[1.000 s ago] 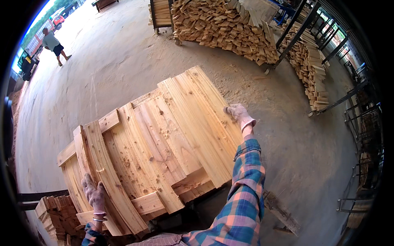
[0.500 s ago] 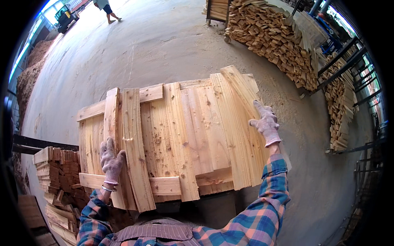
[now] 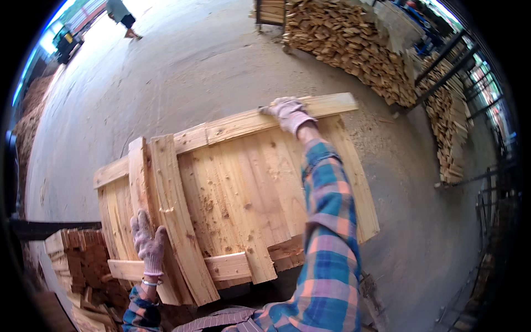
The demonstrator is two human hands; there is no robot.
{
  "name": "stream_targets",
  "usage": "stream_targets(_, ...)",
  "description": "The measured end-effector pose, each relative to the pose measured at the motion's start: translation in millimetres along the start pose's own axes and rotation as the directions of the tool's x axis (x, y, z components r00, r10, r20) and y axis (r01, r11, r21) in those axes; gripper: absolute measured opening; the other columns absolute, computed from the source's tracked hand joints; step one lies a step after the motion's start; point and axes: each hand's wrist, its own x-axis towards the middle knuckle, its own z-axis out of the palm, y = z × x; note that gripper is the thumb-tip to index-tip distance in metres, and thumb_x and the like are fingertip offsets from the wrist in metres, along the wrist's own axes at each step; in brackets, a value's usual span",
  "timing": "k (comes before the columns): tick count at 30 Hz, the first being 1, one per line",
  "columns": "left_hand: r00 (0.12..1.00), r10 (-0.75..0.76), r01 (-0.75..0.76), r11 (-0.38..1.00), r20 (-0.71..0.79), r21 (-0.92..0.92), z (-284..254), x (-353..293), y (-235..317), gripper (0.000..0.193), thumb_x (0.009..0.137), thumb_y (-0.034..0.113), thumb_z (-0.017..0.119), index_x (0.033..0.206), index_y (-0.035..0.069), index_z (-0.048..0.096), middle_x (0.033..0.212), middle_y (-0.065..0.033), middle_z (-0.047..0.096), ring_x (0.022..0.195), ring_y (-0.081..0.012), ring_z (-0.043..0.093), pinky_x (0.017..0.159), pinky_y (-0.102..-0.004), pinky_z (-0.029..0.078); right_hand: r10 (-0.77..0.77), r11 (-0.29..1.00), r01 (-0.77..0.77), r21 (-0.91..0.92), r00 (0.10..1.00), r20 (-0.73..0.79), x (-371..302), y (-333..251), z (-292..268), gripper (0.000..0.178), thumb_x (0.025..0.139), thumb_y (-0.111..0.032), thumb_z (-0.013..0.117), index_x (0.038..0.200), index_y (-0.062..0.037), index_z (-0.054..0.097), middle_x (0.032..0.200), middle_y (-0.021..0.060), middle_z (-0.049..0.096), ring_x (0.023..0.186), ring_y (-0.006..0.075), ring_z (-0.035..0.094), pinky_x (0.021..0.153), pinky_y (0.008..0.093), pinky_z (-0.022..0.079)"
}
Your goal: The person repeatedly picks up bundles of wooden planks from a large pile and places them onto a wooden pallet. They arrange the planks in layers, alternating the orientation of the boards to create a stable stack.
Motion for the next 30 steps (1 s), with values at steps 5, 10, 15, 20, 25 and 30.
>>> stream_targets(5, 0.997, -0.064, 0.065, 0.997, 0.033, -0.035, -9.5, -2.0, 16.9, 0.073, 0.084, 0.033, 0.068, 0.144, 0.005, 0.038, 0.145, -0.0212, 0.041, 0.134, -0.0394, 0.035, 0.109, -0.0416, 0.033, 0.346, 0.902, -0.343, 0.261, 0.938, 0.038, 33.2, -4.5, 33.3, 0.074, 0.088, -0.065, 0.046, 0.126, -0.0034, 0.057, 0.135, 0.0189, 0.052, 0.129, 0.0334, 0.045, 0.111, 0.0403, 0.030)
stream_targets(10, 0.998, -0.067, 0.067, 0.998, -0.007, -0.019, -9.5, -6.1, 4.6, 0.076, 0.079, 0.029, 0.072, 0.143, 0.007, 0.038, 0.143, -0.0206, 0.041, 0.132, -0.0403, 0.037, 0.107, -0.0414, 0.036, 0.013, 0.981, -0.018, 0.194, 1.000, 0.027, -12.8, -24.3, -2.1, 0.035, 0.096, -0.026, 0.050, 0.130, -0.0301, 0.056, 0.124, 0.0185, 0.058, 0.117, 0.0356, 0.053, 0.101, 0.0406, 0.040)
stream_targets(15, 0.996, -0.090, 0.090, 0.996, 0.016, -0.028, -4.4, 9.5, 11.4, 0.079, 0.077, 0.034, 0.073, 0.144, 0.009, 0.039, 0.141, -0.0252, 0.041, 0.129, -0.0416, 0.039, 0.108, -0.0438, 0.035, 0.254, 0.921, -0.279, 0.271, 0.959, 0.124, -34.0, -35.6, 20.5, 0.078, 0.085, -0.068, 0.051, 0.128, -0.0028, 0.055, 0.130, 0.0227, 0.053, 0.124, 0.0351, 0.049, 0.106, 0.0389, 0.037)
stream_targets(20, 0.993, -0.115, 0.115, 0.993, 0.022, -0.017, -7.8, 4.2, 4.0, 0.082, 0.078, 0.036, 0.073, 0.146, 0.011, 0.036, 0.144, -0.0236, 0.037, 0.130, -0.0413, 0.038, 0.108, -0.0448, 0.035, -0.029, 0.983, 0.027, 0.180, 1.000, 0.007, -25.8, -55.9, 11.7, 0.048, 0.083, -0.032, 0.062, 0.129, -0.0193, 0.056, 0.123, 0.0215, 0.056, 0.115, 0.0358, 0.054, 0.100, 0.0384, 0.042)
stream_targets(25, 0.994, -0.107, 0.106, 0.993, -0.019, -0.057, 3.5, -1.8, -8.5, 0.079, 0.076, 0.039, 0.072, 0.144, 0.017, 0.038, 0.142, -0.0222, 0.037, 0.124, -0.0415, 0.042, 0.105, -0.0453, 0.037, 0.134, 0.989, -0.142, -0.042, 0.979, -0.155, -27.5, -81.0, 35.4, 0.047, 0.090, -0.024, 0.058, 0.136, -0.0274, 0.050, 0.117, 0.0167, 0.057, 0.104, 0.0313, 0.058, 0.092, 0.0404, 0.048)
stream_targets(30, 0.989, -0.145, 0.143, 0.961, 0.008, -0.235, -0.4, -2.7, -13.4, 0.076, 0.075, 0.036, 0.071, 0.142, 0.019, 0.039, 0.137, -0.0205, 0.039, 0.123, -0.0406, 0.043, 0.101, -0.0477, 0.040, -0.055, 0.680, 0.130, 0.721, 0.990, -0.127, -81.7, -253.1, 10.5, 0.084, 0.085, -0.056, 0.061, 0.150, -0.0156, 0.026, 0.119, 0.0190, 0.061, 0.093, 0.0244, 0.064, 0.083, 0.0366, 0.055)
